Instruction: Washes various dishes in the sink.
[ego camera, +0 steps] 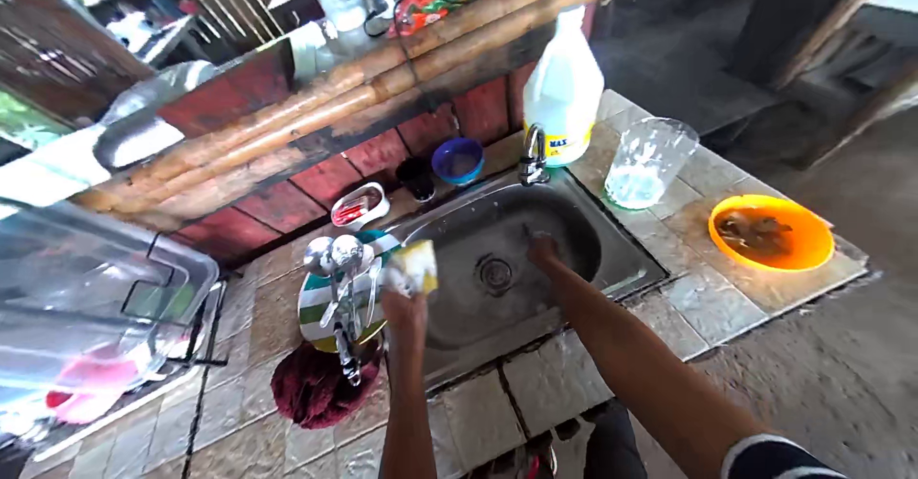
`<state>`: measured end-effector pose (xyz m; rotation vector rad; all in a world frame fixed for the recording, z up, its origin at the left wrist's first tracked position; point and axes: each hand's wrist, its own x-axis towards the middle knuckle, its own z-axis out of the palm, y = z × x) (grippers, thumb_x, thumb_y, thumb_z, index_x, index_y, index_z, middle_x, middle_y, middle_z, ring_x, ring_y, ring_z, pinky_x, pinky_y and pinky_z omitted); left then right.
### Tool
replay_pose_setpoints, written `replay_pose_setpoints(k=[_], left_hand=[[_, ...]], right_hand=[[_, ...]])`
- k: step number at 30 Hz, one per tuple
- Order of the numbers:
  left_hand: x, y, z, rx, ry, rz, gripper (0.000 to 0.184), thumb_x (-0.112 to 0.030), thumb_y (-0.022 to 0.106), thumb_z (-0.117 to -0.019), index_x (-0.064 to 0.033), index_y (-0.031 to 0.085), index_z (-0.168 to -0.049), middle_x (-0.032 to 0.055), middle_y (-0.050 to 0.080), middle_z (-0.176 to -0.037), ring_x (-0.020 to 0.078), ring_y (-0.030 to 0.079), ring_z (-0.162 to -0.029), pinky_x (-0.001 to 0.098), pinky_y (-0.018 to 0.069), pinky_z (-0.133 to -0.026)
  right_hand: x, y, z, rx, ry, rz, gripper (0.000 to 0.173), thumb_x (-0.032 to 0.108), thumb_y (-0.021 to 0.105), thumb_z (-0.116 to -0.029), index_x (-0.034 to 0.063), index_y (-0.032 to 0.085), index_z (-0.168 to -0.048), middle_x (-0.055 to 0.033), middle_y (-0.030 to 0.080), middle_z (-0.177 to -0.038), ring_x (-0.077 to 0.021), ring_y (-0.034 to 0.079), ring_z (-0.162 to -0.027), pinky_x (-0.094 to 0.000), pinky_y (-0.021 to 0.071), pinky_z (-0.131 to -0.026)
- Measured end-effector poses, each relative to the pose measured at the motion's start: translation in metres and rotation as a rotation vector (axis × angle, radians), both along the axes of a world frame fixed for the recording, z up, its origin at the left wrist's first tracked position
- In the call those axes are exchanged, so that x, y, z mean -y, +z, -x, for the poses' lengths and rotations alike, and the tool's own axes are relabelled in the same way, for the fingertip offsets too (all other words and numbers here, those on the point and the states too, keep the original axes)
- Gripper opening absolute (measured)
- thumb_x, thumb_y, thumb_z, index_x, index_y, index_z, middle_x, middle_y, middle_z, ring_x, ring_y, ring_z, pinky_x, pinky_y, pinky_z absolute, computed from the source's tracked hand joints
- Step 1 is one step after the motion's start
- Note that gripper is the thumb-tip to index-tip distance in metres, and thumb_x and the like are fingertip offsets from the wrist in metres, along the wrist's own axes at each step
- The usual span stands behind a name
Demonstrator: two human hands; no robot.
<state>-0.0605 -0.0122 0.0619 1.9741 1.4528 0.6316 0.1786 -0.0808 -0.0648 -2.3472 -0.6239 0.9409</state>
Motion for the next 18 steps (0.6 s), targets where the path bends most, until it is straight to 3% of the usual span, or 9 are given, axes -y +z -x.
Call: replay_pose_setpoints(k=[2,4,5,8,11,13,15,16,18], left_hand=[[-0.005,-0.022,-0.032,0.209,-0.18,0.066,0.045,-0.005,0.058,-0.1006,0.0161,0.048,-0.139,0.0325,0.057,-0.135,0.0348,0.056,-0.128,0.0434,0.0431,-0.111],[-0.014,-0.055,-0.072,0.354,-0.312,0.231,0.038,-0.006,0.056,-0.1027,0.0135,0.052,-0.135,0.0281,0.06,-0.132,0.0287,0.059,-0.122,0.0399,0.0469,-0.107],[-0.018,-0.071,-0.093,0.354,-0.363,0.277,0.037,-0.007,0.056,-0.1029,0.0123,0.053,-0.135,0.0273,0.06,-0.132,0.0283,0.059,-0.121,0.0396,0.0472,-0.106],[-0.025,-0.111,-0.139,0.278,-0.475,0.189,0.04,-0.001,0.051,-0.1022,0.0177,0.048,-0.137,0.0358,0.053,-0.138,0.0395,0.053,-0.131,0.0443,0.0402,-0.114],[-0.031,-0.115,-0.168,0.4,-0.368,0.243,0.031,-0.002,0.05,-0.1042,0.0137,0.055,-0.131,0.0293,0.063,-0.12,0.0305,0.062,-0.108,0.0424,0.0499,-0.098],[-0.038,-0.106,-0.181,0.462,-0.232,0.346,0.032,-0.007,0.049,-0.1064,0.0108,0.053,-0.133,0.0277,0.062,-0.119,0.0294,0.062,-0.103,0.0437,0.0516,-0.092],[-0.038,-0.095,-0.187,0.49,-0.175,0.383,0.035,-0.006,0.045,-0.1078,0.0119,0.048,-0.138,0.0294,0.059,-0.125,0.0299,0.06,-0.106,0.0426,0.0503,-0.094],[-0.032,-0.092,-0.187,0.451,-0.207,0.348,0.034,-0.005,0.047,-0.1067,0.0128,0.049,-0.136,0.0295,0.06,-0.122,0.03,0.061,-0.105,0.0424,0.0515,-0.093],[-0.012,-0.085,-0.185,0.311,-0.317,0.283,0.045,-0.004,0.052,-0.1031,0.0109,0.044,-0.145,0.03,0.058,-0.134,0.0327,0.06,-0.119,0.0437,0.0494,-0.103]], right_hand=[[-0.005,0.005,-0.003,-0.168,-0.095,-0.189,0.039,0.004,0.047,-0.1062,-0.0138,0.047,-0.14,-0.0318,0.051,-0.143,-0.0381,0.053,-0.132,-0.0459,0.0406,-0.113],[-0.008,0.011,0.006,-0.302,-0.109,-0.384,0.033,0.006,0.044,-0.1075,-0.0097,0.053,-0.135,-0.0233,0.064,-0.117,-0.0233,0.065,-0.097,-0.036,0.0539,-0.089],[-0.006,0.017,0.016,-0.368,-0.109,-0.49,0.031,0.006,0.042,-0.1071,-0.0095,0.055,-0.13,-0.0166,0.064,-0.103,-0.0151,0.063,-0.083,-0.0301,0.0542,-0.078],[0.011,0.038,0.041,-0.565,-0.173,-0.716,0.028,0.007,0.035,-0.1098,-0.0095,0.053,-0.124,-0.0061,0.057,-0.092,-0.005,0.054,-0.076,-0.0203,0.049,-0.073],[0.012,0.027,0.03,-0.604,-0.176,-0.813,0.023,0.007,0.038,-0.1086,-0.0049,0.058,-0.111,0.0022,0.052,-0.076,-0.0001,0.048,-0.06,-0.0163,0.0437,-0.056],[0.011,0.026,0.025,-0.434,-0.083,-0.736,0.025,0.008,0.042,-0.1079,-0.0076,0.06,-0.118,-0.0041,0.058,-0.085,-0.0034,0.051,-0.067,-0.0184,0.0455,-0.062],[0.014,0.038,0.02,-0.211,0.044,-0.615,0.029,0.005,0.048,-0.1053,-0.011,0.062,-0.125,-0.0226,0.067,-0.115,-0.0227,0.064,-0.103,-0.0336,0.05,-0.094],[0.014,0.042,0.016,-0.126,0.086,-0.569,0.03,0.004,0.05,-0.1037,-0.0126,0.062,-0.126,-0.0288,0.065,-0.124,-0.0336,0.063,-0.117,-0.0426,0.0455,-0.106],[0.016,0.044,0.008,-0.019,0.129,-0.499,0.032,0.006,0.053,-0.1024,-0.0135,0.061,-0.127,-0.0329,0.062,-0.129,-0.0424,0.058,-0.126,-0.0501,0.041,-0.112]])
